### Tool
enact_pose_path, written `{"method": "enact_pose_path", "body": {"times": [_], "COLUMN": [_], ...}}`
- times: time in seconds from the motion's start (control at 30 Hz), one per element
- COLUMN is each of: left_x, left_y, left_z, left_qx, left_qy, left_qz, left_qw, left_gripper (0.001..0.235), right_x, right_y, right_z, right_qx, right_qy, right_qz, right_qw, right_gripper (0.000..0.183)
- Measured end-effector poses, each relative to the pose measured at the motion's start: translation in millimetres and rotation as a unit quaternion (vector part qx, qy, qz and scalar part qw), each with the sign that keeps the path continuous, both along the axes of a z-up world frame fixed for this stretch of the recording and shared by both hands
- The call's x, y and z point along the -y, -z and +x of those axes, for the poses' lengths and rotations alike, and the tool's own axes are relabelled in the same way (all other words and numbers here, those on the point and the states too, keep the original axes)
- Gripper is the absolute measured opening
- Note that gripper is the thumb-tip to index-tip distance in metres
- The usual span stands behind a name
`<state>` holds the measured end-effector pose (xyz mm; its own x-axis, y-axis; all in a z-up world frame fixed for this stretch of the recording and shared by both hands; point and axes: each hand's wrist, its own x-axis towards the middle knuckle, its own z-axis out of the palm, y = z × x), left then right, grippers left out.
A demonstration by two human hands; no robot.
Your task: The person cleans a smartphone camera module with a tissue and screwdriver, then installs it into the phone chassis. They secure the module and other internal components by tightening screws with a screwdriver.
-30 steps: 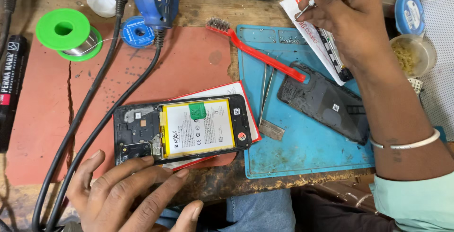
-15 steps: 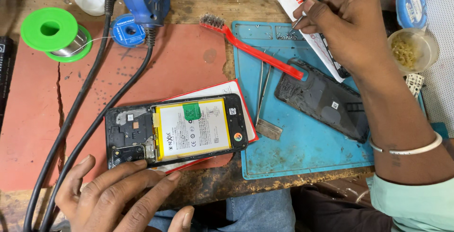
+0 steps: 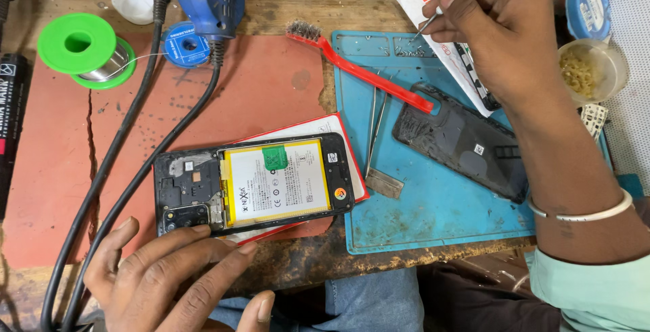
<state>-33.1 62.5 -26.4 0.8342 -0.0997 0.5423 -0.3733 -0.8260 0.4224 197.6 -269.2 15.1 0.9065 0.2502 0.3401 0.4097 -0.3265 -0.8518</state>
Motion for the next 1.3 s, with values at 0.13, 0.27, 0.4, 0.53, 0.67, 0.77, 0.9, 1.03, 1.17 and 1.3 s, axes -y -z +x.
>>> {"method": "enact_pose_path", "body": {"times": [0.13,0.27,0.4,0.53,0.67,0.77,0.9,1.03,1.17,1.3], "left_x": [1.4,1.7,5.2,11.4,30.1,52.4,76.1,93.3,97.1,97.0], "left_y": [-1.0,-2.3,-4.6,-13.3,-26.1,-33.3,-39.2,-42.9,-42.1,-39.0], "left_z": [2.0,1.0,3.2,15.0,27.0,40.3,60.7,74.7,76.3,74.9], "left_qx": [0.013,0.012,0.017,0.029,0.035,0.024,0.008,-0.026,0.014,0.014], "left_qy": [-0.005,-0.004,-0.016,-0.014,-0.035,-0.034,-0.005,0.014,0.031,0.04], "left_qz": [-0.003,-0.004,-0.021,-0.01,-0.02,-0.1,-0.197,-0.288,-0.294,-0.287], "left_qw": [1.0,1.0,1.0,0.999,0.999,0.994,0.98,0.957,0.955,0.957], "left_gripper": [0.035,0.035,0.034,0.031,0.026,0.024,0.029,0.034,0.029,0.024], "right_x": [1.2,3.1,2.3,0.6,-1.0,-3.2,-16.6,-31.6,-39.8,-37.9], "right_y": [1.3,2.8,0.0,-2.6,-6.6,-12.1,-18.7,-24.7,-28.5,-27.9], "right_z": [-0.2,-0.2,-2.4,-4.2,-8.5,-18.7,-36.3,-50.6,-60.0,-67.5], "right_qx": [0.024,0.013,-0.011,-0.024,-0.053,-0.133,-0.201,-0.223,-0.213,-0.193], "right_qy": [0.007,-0.007,0.012,0.011,-0.008,-0.115,-0.161,-0.192,-0.201,-0.199], "right_qz": [-0.014,-0.013,0.012,0.03,0.077,0.216,0.272,0.298,0.295,0.277], "right_qw": [1.0,1.0,1.0,0.999,0.996,0.961,0.927,0.908,0.909,0.92], "right_gripper": [0.033,0.03,0.031,0.028,0.023,0.019,0.013,0.026,0.031,0.033]}}
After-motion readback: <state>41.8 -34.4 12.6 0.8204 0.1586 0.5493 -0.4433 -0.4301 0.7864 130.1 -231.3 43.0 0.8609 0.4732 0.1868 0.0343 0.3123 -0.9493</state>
